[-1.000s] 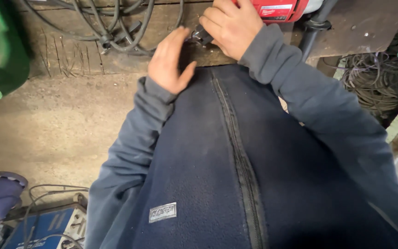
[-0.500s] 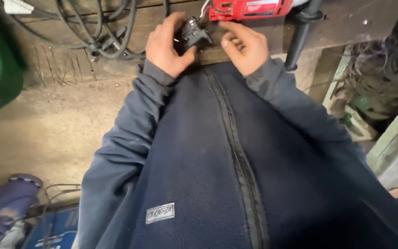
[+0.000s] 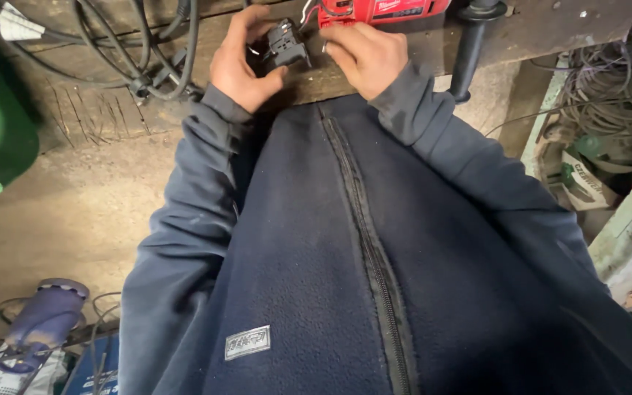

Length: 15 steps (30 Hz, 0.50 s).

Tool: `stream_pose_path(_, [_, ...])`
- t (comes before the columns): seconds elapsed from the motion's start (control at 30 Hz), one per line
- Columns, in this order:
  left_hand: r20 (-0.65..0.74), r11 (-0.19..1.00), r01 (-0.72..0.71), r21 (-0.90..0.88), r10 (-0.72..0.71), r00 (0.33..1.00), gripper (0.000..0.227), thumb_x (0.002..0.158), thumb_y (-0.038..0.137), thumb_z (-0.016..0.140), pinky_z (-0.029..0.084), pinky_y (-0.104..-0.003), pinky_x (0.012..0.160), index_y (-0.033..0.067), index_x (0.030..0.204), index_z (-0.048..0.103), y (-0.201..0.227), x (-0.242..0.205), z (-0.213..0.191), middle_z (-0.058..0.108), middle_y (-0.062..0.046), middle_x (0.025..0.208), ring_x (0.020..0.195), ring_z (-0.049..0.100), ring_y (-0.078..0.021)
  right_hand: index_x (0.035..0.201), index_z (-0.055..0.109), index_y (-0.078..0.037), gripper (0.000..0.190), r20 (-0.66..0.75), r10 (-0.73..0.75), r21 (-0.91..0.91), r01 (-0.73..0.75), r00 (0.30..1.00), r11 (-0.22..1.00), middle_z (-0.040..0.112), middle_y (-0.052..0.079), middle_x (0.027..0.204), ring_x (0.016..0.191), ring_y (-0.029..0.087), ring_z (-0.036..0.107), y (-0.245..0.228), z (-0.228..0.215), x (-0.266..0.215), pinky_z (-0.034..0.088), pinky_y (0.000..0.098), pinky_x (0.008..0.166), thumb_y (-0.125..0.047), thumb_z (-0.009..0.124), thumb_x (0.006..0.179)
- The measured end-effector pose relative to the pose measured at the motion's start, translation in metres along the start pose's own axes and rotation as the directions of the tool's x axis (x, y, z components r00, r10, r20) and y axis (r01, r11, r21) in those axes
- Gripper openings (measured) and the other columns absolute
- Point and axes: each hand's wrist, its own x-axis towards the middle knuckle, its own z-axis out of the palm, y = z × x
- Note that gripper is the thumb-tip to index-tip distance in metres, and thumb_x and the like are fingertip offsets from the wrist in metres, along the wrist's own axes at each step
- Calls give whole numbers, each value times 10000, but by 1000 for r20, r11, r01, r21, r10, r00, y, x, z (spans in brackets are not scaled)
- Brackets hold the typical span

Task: The person repairs a red corded power drill at a workbench, handling a black switch component and connecting its wires to the open drill body. They hold the drill in one hand while fitting the switch and wires, then use pliers to work on the wire connections.

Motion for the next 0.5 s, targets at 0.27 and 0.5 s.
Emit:
stream_pose_path(0.27, [-62,950,-145,275,168,984,769,829,101,870,537,-384,1075,76,1503,501,10,-9,7,673,-170,1312,1247,667,-328,1157,745,-40,155,-33,210,184,-201,977,962,752,141,988,818,247,767,-6,7,6,597,326,723,-109,777,1023])
stream_pose_path(0.5, [-29,841,-252,478,302,953,745,814,142,909,514,-414,953,83,1465,552,0,-10,13,687,-118,1227,1103,639,-338,1083,754,-51,125,-4,257,178,-252,967,951,761,123,920,811,231,788,-8,6,11,595,317,683,-130,801,998])
